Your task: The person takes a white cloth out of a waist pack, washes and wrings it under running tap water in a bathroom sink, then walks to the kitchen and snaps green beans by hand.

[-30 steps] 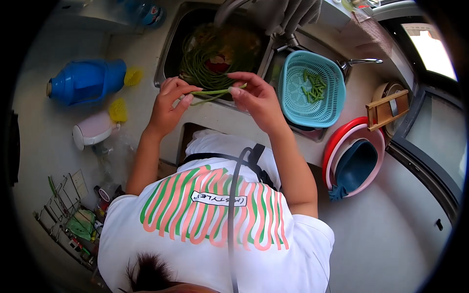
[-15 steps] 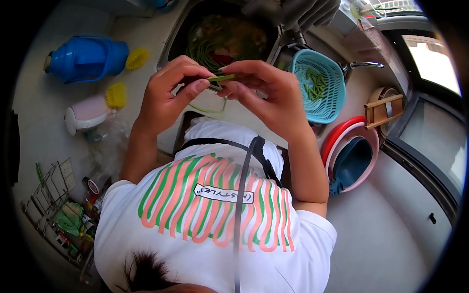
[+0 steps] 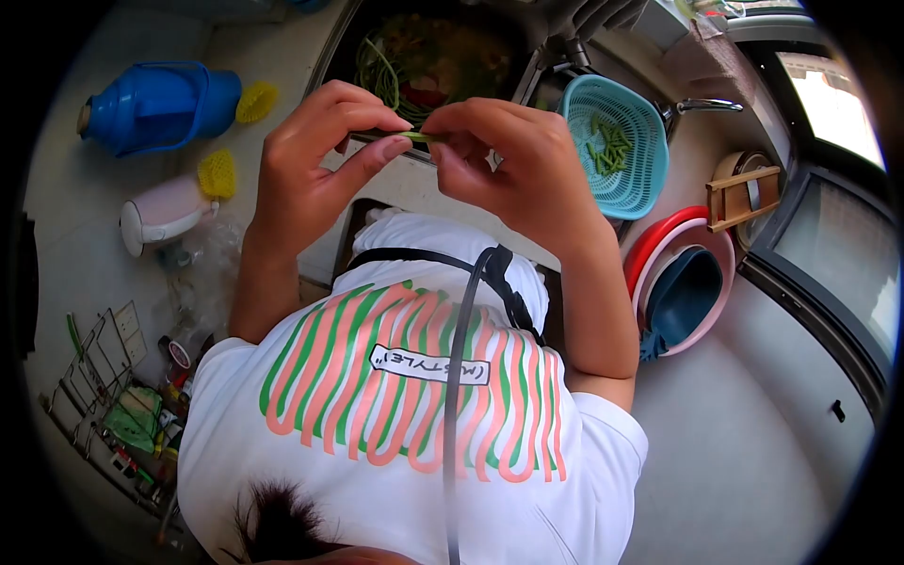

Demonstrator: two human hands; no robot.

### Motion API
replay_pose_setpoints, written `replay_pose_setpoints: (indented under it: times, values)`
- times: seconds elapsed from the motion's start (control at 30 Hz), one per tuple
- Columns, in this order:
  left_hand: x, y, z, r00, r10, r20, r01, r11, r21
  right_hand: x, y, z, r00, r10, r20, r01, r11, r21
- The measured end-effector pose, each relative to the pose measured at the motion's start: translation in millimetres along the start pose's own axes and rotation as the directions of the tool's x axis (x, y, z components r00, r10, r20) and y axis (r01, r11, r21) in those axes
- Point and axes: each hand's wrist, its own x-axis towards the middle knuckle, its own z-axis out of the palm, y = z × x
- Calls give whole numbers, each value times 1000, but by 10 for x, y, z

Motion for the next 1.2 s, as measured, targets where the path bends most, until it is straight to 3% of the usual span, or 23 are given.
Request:
replay_pose_setpoints:
  times: [0.2, 0.3, 0.4, 0.43, 0.5, 0.6, 0.67, 0.73, 0.8, 0.83, 0.87, 0.93, 1.1, 1.13, 1.2]
  values:
    - [-53, 3, 95, 996, 58, -71, -53, 996, 73, -40, -30, 86, 996, 4, -86, -13, 995, -101]
    - [-99, 17, 166, 980, 112, -163, -93, 988, 120, -57, -35, 194, 982, 27, -186, -34, 999, -34]
    - [-167, 83, 212, 963, 129, -235, -104, 988, 116, -80, -27, 338, 904, 304, -301, -240, 943, 230]
    - [-184, 92, 221, 961, 95, -259, -88, 995, 38, -73, -28, 369, 881, 376, -287, -218, 861, 460]
    - [-233, 96, 236, 953, 23, -303, -61, 991, -117, -50, -14, 375, 877, 394, -274, -206, 825, 527]
    - [-298, 95, 160, 961, -88, -261, 19, 967, -255, -28, 300, 436, 911, 54, -409, 8, 989, 147]
    - [-332, 103, 117, 959, -130, -251, 52, 954, -294, 55, 362, 398, 941, -81, -329, -20, 956, -292]
    - [-364, 95, 78, 959, -135, -250, 62, 958, -279, 54, 346, 374, 965, 15, -263, -104, 939, -329]
    - [-373, 128, 36, 957, -158, -244, 100, 967, -233, 63, 203, 353, 966, 167, -199, -151, 984, 93]
    - [-383, 146, 22, 956, -172, -239, 122, 970, -212, 65, 99, 327, 962, 234, -143, -183, 936, 300]
    - [-392, 140, 13, 958, -145, -247, 110, 983, -149, 70, -44, 290, 975, 209, -75, -165, 909, 383]
    - [-392, 118, 3, 963, -84, -256, 81, 997, -22, 72, -141, 322, 995, 68, -67, -46, 954, 296]
    - [-355, 208, 26, 924, -224, -309, 179, 970, -167, 68, -164, 317, 986, -145, -77, 145, 989, -5]
    - [-343, 216, 22, 918, -246, -311, 189, 961, -202, 60, -166, 333, 984, -145, -104, 146, 989, 4]
    - [-335, 198, -34, 950, -185, -252, 172, 982, -76, 37, -169, 318, 979, -163, -124, 164, 987, -7]
